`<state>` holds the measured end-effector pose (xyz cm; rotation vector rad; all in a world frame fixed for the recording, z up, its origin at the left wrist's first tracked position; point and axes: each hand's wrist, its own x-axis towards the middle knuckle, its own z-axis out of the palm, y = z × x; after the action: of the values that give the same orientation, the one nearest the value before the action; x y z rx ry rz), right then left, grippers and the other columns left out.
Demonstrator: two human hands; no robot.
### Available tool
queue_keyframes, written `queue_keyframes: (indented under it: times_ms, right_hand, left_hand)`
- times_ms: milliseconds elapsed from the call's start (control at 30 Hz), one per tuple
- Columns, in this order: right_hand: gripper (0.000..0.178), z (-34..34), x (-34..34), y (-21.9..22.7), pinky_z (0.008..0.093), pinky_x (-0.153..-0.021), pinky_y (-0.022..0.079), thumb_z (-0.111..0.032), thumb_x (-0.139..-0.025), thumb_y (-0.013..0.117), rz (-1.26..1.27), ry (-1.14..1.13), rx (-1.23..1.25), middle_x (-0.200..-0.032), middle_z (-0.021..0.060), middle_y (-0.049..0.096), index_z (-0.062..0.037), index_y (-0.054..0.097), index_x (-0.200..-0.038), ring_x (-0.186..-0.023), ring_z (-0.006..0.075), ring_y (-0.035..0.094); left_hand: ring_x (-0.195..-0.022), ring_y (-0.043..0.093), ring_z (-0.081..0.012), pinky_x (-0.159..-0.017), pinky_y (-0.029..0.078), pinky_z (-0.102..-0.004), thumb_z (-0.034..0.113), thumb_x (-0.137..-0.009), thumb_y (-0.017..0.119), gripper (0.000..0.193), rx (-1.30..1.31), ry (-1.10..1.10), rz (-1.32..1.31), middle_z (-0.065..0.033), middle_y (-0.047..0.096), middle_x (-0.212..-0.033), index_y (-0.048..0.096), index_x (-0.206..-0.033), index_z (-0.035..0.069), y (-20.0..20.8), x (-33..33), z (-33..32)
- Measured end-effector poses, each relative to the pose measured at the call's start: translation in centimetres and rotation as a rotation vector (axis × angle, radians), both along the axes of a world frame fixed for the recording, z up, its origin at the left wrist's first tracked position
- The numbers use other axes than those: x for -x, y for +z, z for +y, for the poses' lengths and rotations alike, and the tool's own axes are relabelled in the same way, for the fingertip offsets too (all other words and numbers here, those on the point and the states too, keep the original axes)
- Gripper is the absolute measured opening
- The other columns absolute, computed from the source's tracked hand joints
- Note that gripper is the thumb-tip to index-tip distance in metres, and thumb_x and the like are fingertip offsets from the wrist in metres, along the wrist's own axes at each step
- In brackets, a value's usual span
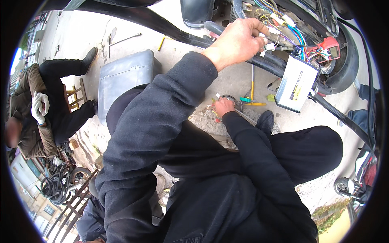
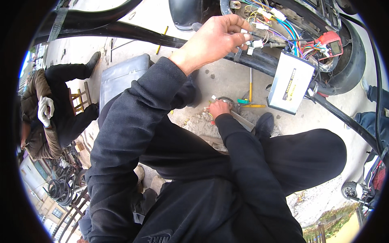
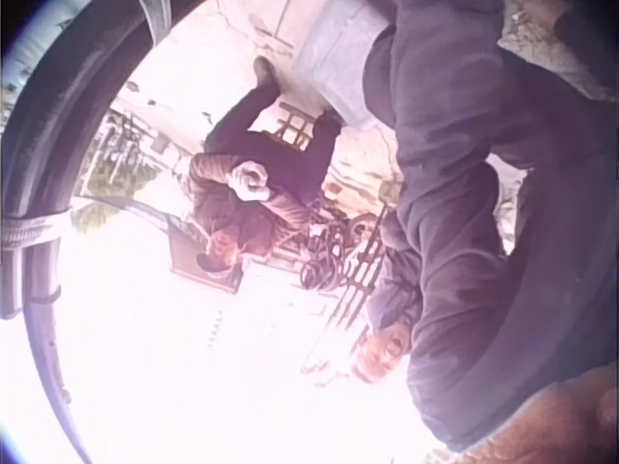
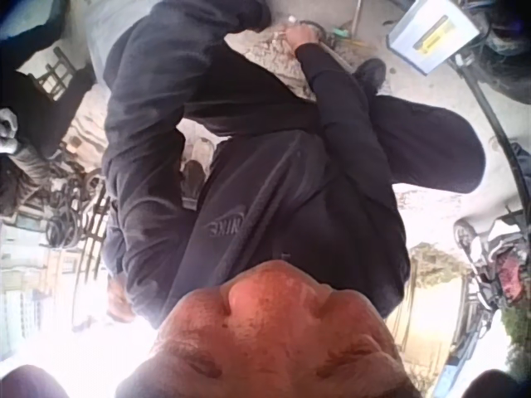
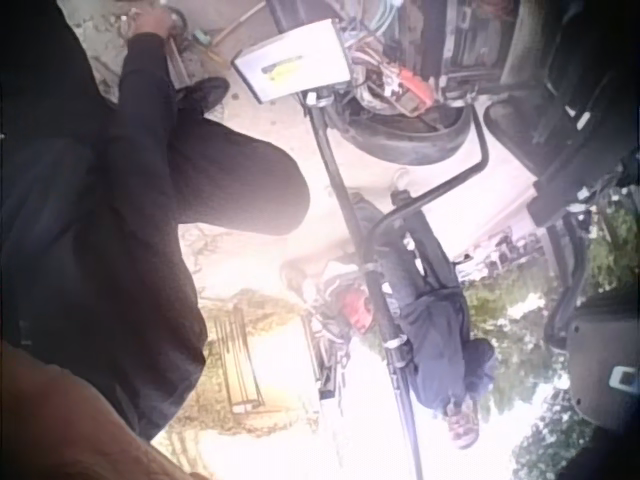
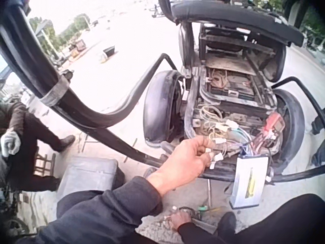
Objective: The person sits on the ground and works on the exposed wiring of a mobility scooter. They use shears to cut wires, strip insulation, and connect wires to a silver control box and other connectors.
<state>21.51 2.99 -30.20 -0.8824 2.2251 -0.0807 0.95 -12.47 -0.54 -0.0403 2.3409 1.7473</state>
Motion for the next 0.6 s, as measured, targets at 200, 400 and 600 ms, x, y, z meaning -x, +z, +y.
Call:
queue_keyframes:
  times_ms: [200, 400, 600]
  right_hand:
    - [0.023, 4.3, 2.3, 0.5, 0.0506, -0.095, 0.059, -0.008, -0.095, 0.073, -0.18, -0.428, 0.095, -0.118, 0.0178, 0.078, -0.0095, 0.071, -0.117, -0.113, 0.0393, 0.075]
    - [0.03, 9.7, 4.5, 1.2, 0.0361, -0.087, 0.06, -0.004, -0.099, 0.071, -0.643, -0.85, 0.342, -0.106, 0.0181, 0.082, 0.0102, 0.073, -0.126, -0.094, 0.0213, 0.078]
    - [0.025, 11.8, 5.7, 4.9, 0.0368, -0.083, 0.06, -0.003, -0.099, 0.073, -0.651, -0.857, 0.442, -0.096, 0.016, 0.082, 0.0073, 0.079, -0.12, -0.089, 0.023, 0.078]
  left_hand:
    - [-0.091, 0.079, -0.0202, -0.088, 0.061, -0.0367, 0.016, -0.102, 0.074, 0.031, 0.015, 0.057, 0.052, -0.0126, 0.083, -0.095, 0.077, -0.131, 0.006, -1.8, -0.2, 0.1]
    - [-0.083, 0.076, -0.0148, -0.083, 0.061, -0.0338, 0.015, -0.102, 0.074, 0.031, 0.012, 0.051, -0.031, -0.0091, 0.081, -0.092, 0.075, -0.131, 0.005, -1.6, -0.6, 0.0]
    - [-0.108, 0.077, -0.0282, -0.1, 0.059, -0.0392, 0.016, -0.1, 0.076, 0.065, 0.259, 0.052, 0.123, -0.0189, 0.079, -0.116, 0.054, -0.161, 0.015, -0.9, -4.0, 0.3]
